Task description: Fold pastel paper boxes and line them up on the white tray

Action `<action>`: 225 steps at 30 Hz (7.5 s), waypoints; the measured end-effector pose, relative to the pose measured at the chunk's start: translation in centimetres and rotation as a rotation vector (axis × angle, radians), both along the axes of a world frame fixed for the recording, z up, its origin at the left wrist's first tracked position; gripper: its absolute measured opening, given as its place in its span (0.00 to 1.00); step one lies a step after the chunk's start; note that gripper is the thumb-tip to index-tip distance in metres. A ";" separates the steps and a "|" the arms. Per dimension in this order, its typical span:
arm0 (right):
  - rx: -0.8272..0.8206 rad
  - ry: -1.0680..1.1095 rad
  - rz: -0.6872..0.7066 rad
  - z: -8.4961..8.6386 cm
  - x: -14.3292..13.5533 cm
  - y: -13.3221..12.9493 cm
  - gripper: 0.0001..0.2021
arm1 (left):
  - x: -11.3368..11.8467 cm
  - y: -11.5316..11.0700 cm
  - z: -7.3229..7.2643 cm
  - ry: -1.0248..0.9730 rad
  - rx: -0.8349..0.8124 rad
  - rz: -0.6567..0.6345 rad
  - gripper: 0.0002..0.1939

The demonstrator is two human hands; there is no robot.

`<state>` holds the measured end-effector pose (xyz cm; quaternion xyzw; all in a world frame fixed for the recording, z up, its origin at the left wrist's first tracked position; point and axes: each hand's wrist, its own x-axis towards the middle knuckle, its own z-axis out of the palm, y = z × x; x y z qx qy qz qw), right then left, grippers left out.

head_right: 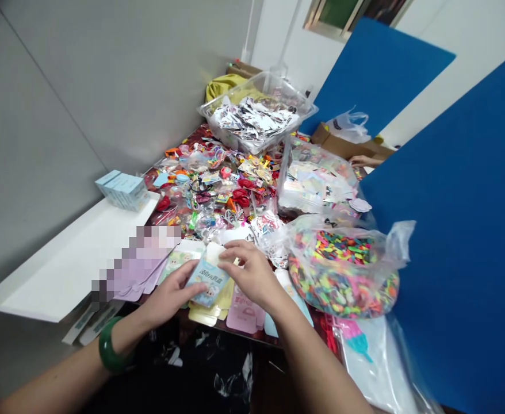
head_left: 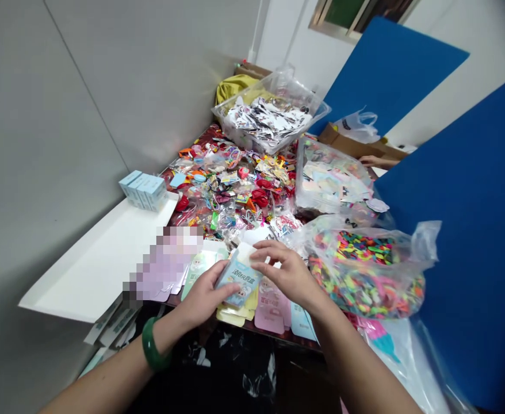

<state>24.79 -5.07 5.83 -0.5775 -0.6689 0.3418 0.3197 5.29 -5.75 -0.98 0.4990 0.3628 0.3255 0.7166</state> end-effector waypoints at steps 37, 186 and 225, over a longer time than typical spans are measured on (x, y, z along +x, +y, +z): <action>0.183 0.045 0.032 1.5 2.1 2.6 0.06 | -2.3 1.5 0.0 -0.028 -0.138 0.005 0.24; 0.266 -0.346 0.133 -1.9 -5.8 0.2 0.18 | -1.7 1.8 -0.1 0.302 0.280 0.161 0.14; 0.226 0.092 -0.216 3.6 -0.1 3.4 0.09 | -0.5 2.1 -0.2 0.135 0.118 0.128 0.16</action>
